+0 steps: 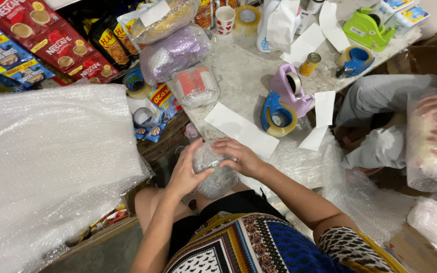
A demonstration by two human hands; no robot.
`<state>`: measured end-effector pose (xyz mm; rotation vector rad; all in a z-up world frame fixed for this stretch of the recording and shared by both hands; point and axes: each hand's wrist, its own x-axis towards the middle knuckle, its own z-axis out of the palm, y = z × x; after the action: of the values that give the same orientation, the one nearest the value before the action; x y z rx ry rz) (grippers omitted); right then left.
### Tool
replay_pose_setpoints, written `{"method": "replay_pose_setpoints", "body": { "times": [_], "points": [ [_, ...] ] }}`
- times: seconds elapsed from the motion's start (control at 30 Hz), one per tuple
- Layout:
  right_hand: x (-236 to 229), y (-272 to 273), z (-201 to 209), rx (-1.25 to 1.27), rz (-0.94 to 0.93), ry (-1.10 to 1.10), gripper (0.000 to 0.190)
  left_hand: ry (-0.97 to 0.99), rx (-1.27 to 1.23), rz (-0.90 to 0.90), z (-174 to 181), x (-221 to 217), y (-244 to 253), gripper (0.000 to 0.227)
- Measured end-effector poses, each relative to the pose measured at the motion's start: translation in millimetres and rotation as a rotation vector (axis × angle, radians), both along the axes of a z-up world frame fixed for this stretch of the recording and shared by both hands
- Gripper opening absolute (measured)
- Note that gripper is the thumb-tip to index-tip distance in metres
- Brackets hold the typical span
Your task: The person wraps several items including a can, a pink package, and a white bottle using bubble wrap and clear packing tape. They secure each wrapped item with tape and place them on the table.
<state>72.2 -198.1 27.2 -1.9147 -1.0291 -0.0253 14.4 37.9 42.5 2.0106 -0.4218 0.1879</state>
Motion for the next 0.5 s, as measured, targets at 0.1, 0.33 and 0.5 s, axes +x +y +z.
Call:
{"method": "replay_pose_setpoints", "body": {
  "times": [0.1,0.33,0.5],
  "points": [
    [-9,3,-22,0.013,-0.08,-0.13,0.052,-0.02,0.083,0.032,6,-4,-5,0.071],
    [80,-57,-111,-0.365,-0.82,0.478,0.045,-0.146,0.09,0.179,-11,-5,3,0.043],
    [129,-130,-184,-0.767,-0.991,-0.385,0.071,-0.235,0.096,0.235,-24,-9,-16,0.039]
  ]
}}
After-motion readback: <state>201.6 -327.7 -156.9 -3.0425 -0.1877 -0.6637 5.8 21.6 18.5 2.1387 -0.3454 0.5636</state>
